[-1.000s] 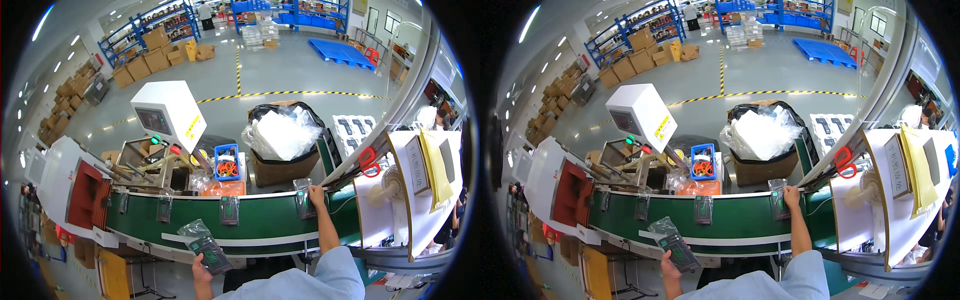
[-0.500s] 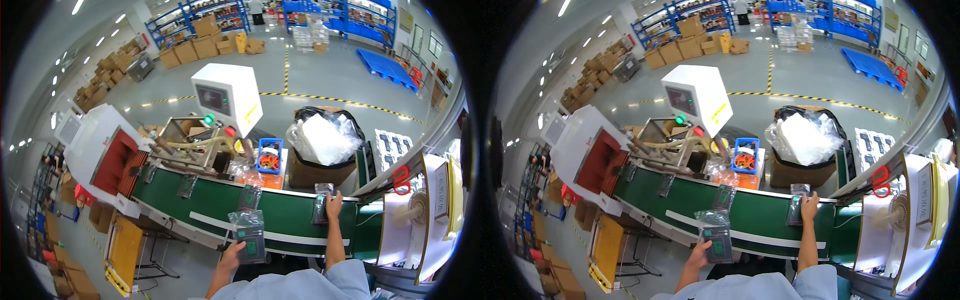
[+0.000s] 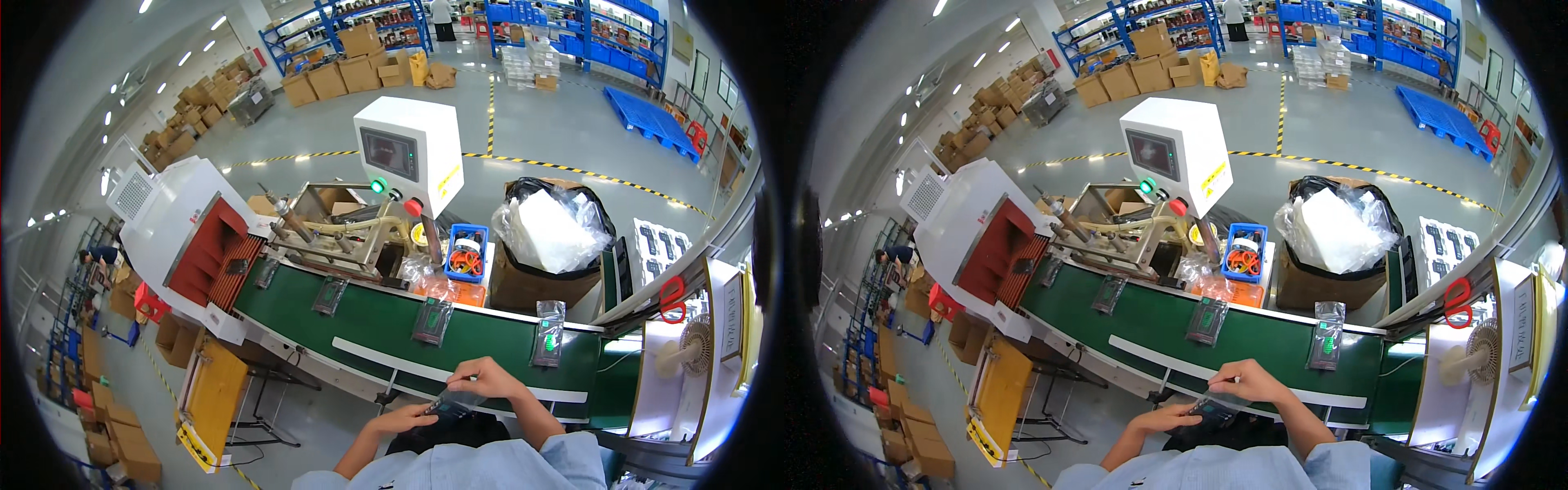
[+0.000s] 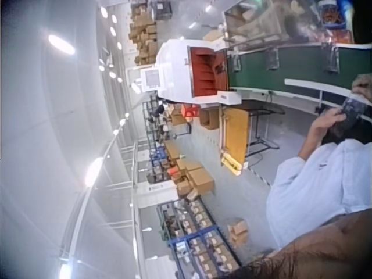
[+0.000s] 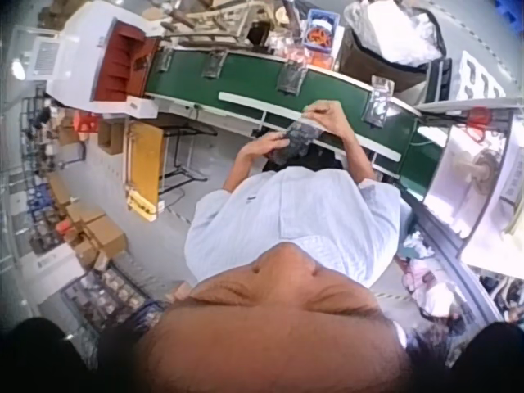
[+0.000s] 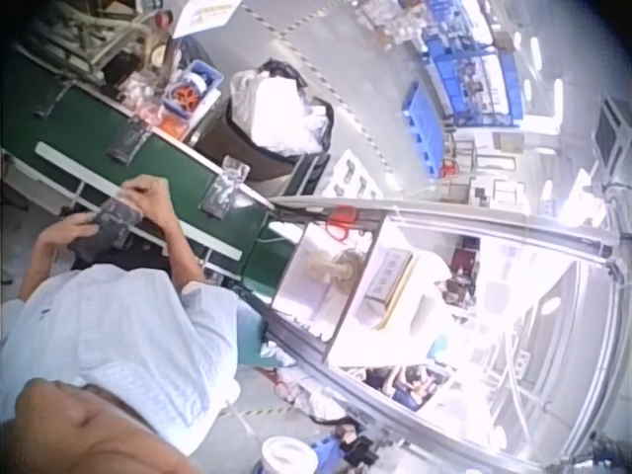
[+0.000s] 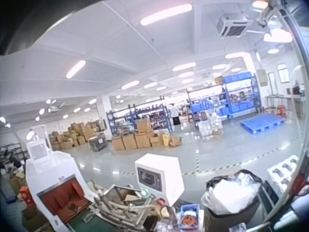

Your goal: The person stands at a conveyor belt in a factory and repeatedly picks up small green electronic components. They place each component into a clear plastic bag and then set the bag onto the moving belt. The person continues this repetitive packaging process throughout the clip.

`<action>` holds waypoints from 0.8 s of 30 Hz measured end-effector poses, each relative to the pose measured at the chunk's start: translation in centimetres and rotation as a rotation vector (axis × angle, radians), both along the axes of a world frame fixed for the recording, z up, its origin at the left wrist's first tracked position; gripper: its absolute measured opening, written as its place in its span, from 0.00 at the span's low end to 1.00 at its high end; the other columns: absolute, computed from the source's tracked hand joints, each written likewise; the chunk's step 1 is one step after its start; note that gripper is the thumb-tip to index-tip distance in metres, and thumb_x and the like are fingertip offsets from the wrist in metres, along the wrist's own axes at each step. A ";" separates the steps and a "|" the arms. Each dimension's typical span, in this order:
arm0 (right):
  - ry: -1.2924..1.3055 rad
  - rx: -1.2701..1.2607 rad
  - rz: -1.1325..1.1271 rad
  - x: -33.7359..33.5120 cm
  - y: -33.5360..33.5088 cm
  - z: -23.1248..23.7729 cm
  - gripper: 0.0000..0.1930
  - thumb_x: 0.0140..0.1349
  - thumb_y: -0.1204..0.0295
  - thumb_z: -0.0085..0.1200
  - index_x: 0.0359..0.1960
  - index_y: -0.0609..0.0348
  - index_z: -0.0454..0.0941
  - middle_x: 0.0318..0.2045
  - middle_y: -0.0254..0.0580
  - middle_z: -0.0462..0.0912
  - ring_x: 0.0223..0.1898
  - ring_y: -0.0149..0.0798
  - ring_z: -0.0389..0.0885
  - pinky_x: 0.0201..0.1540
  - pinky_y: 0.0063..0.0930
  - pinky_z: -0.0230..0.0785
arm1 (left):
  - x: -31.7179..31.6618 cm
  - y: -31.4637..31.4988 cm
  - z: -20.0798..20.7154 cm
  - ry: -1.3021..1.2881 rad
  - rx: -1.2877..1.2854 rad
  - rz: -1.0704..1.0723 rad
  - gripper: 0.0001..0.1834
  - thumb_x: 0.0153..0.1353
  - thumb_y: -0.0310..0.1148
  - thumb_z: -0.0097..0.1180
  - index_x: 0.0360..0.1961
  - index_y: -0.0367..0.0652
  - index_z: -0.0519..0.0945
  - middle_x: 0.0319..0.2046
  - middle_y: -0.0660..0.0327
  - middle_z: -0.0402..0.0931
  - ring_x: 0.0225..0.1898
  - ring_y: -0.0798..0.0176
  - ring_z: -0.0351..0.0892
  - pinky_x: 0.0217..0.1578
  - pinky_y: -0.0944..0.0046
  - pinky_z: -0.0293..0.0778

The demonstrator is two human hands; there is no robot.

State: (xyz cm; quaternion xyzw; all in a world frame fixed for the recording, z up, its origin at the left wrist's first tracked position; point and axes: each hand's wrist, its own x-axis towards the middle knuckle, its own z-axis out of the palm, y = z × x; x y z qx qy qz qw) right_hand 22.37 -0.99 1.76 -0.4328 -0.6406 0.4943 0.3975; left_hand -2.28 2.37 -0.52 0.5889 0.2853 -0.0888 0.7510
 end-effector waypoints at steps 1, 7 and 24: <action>-0.008 0.025 -0.056 -0.1 0.1 0.3 0.10 0.50 0.70 0.59 0.33 0.61 0.79 0.28 0.39 0.80 0.30 0.31 0.77 0.34 0.23 0.68 | -0.4 0.0 -0.2 -0.018 0.016 0.012 0.26 0.61 0.42 0.46 0.56 0.36 0.63 0.48 0.63 0.67 0.48 0.71 0.63 0.50 0.70 0.60; 0.249 -0.097 -0.629 -0.5 -0.5 -2.8 0.06 0.53 0.74 0.56 0.28 0.65 0.79 0.24 0.36 0.79 0.27 0.29 0.76 0.33 0.22 0.69 | -1.5 1.0 -2.1 0.023 -0.180 0.120 0.27 0.60 0.41 0.48 0.57 0.37 0.62 0.47 0.63 0.67 0.47 0.71 0.64 0.47 0.72 0.62; 0.549 -0.269 -0.715 1.3 -6.0 -3.8 0.03 0.50 0.78 0.55 0.27 0.64 0.77 0.23 0.35 0.77 0.26 0.26 0.74 0.31 0.18 0.67 | -1.3 2.5 -2.4 -0.013 -0.463 0.117 0.24 0.61 0.38 0.48 0.55 0.37 0.61 0.46 0.61 0.68 0.45 0.70 0.68 0.46 0.70 0.65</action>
